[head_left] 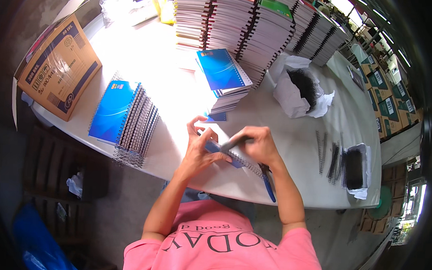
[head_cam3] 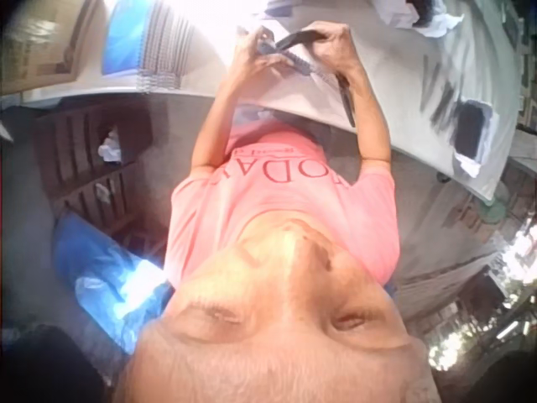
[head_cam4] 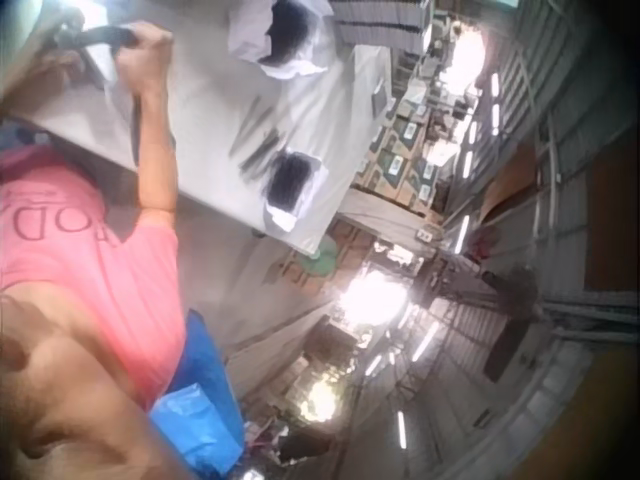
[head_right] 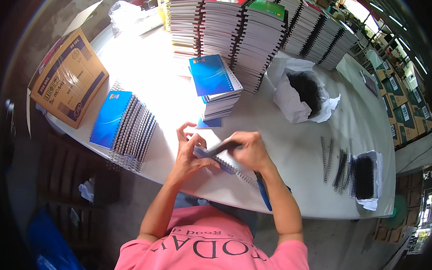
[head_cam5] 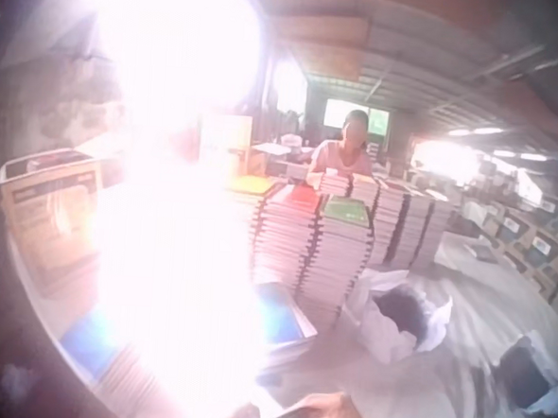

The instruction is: The person wraps a binding strip around the spine of several spiral notebooks and uses a pair of pliers to trim and secure the binding material.

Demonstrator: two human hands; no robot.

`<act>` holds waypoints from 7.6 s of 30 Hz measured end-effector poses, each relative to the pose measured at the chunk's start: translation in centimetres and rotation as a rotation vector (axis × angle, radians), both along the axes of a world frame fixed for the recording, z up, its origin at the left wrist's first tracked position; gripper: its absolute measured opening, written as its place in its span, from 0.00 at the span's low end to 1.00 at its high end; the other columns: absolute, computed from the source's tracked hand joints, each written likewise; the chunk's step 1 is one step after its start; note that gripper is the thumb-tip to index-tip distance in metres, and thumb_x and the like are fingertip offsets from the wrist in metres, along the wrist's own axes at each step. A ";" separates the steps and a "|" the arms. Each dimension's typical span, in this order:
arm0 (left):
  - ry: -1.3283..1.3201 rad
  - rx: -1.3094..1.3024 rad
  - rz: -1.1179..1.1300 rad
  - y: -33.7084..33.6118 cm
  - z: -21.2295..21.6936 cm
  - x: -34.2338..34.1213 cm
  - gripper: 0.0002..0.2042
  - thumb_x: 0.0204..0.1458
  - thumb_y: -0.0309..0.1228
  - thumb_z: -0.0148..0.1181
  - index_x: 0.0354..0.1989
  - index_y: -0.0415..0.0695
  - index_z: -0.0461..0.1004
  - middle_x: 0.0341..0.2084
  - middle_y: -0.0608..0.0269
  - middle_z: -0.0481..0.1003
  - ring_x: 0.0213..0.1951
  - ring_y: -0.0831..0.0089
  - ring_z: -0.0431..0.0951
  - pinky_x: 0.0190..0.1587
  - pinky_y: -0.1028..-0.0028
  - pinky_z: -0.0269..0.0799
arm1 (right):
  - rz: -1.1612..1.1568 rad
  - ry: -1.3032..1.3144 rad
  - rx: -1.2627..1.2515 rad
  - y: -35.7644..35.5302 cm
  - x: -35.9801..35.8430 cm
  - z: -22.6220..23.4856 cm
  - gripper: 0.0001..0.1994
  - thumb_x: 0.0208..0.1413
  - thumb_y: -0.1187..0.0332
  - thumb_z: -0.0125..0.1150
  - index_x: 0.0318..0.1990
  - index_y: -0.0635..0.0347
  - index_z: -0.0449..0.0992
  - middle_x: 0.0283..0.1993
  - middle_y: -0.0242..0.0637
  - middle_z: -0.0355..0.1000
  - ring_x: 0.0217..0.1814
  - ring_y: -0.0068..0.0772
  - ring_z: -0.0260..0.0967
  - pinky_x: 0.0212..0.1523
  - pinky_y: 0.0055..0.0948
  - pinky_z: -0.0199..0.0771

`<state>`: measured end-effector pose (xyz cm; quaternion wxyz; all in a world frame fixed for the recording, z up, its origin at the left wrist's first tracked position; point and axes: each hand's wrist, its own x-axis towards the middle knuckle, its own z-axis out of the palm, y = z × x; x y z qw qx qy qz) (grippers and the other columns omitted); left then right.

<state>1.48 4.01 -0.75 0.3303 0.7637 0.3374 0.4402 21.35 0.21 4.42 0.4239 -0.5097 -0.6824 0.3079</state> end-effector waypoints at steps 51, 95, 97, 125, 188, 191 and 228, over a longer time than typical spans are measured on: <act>-0.468 -0.202 0.142 -2.1 1.9 1.1 0.42 0.42 0.18 0.68 0.65 0.44 0.47 0.27 0.60 0.78 0.33 0.75 0.77 0.40 0.79 0.68 | -0.787 -0.734 -0.208 -15.3 -3.2 -4.7 0.24 0.58 0.56 0.53 0.62 0.48 0.63 0.54 0.39 0.61 0.58 0.44 0.57 0.56 0.59 0.51; -0.819 -0.002 0.215 -4.6 10.2 -7.2 0.28 0.55 0.21 0.55 0.62 0.41 0.49 0.46 0.51 0.73 0.44 0.74 0.73 0.49 0.74 0.67 | -0.060 0.924 0.008 -1.0 -8.3 3.5 0.24 0.49 0.76 0.66 0.55 0.64 0.67 0.44 0.36 0.72 0.44 0.22 0.70 0.44 0.21 0.72; -0.629 0.237 0.465 -3.9 11.6 -10.3 0.24 0.57 0.26 0.53 0.61 0.41 0.53 0.50 0.51 0.70 0.52 0.68 0.69 0.57 0.67 0.60 | 0.021 1.003 -0.025 2.2 -10.3 6.3 0.21 0.49 0.76 0.66 0.52 0.64 0.69 0.38 0.37 0.73 0.34 0.22 0.72 0.35 0.18 0.75; -0.464 0.635 0.620 -1.6 10.7 -11.5 0.17 0.56 0.36 0.55 0.50 0.40 0.63 0.52 0.48 0.63 0.56 0.60 0.64 0.58 0.64 0.61 | -0.578 -0.317 -0.140 10.8 1.8 5.7 0.29 0.39 0.55 0.73 0.47 0.64 0.75 0.43 0.47 0.76 0.46 0.43 0.74 0.48 0.36 0.71; 0.440 0.321 0.278 -4.4 2.4 4.1 0.31 0.30 0.59 0.67 0.43 0.54 0.73 0.36 0.64 0.65 0.52 0.60 0.61 0.55 0.34 0.41 | -0.234 -0.180 -0.119 -7.0 0.5 3.1 0.08 0.59 0.70 0.54 0.44 0.58 0.75 0.32 0.35 0.70 0.27 0.24 0.65 0.29 0.26 0.66; 0.458 0.322 0.231 -4.1 2.1 3.0 0.33 0.31 0.58 0.67 0.46 0.55 0.72 0.36 0.64 0.65 0.51 0.61 0.61 0.55 0.41 0.45 | -0.109 -0.196 -0.068 -7.7 1.4 1.9 0.12 0.59 0.70 0.55 0.50 0.56 0.72 0.33 0.36 0.70 0.30 0.25 0.67 0.30 0.26 0.67; 0.241 0.233 0.118 -2.0 1.9 1.2 0.30 0.20 0.55 0.74 0.24 0.44 0.69 0.44 0.57 0.62 0.51 0.55 0.58 0.51 0.55 0.57 | -0.142 -0.032 -0.162 -1.9 2.1 -0.7 0.09 0.41 0.86 0.59 0.30 0.67 0.80 0.31 0.42 0.78 0.37 0.32 0.77 0.42 0.29 0.76</act>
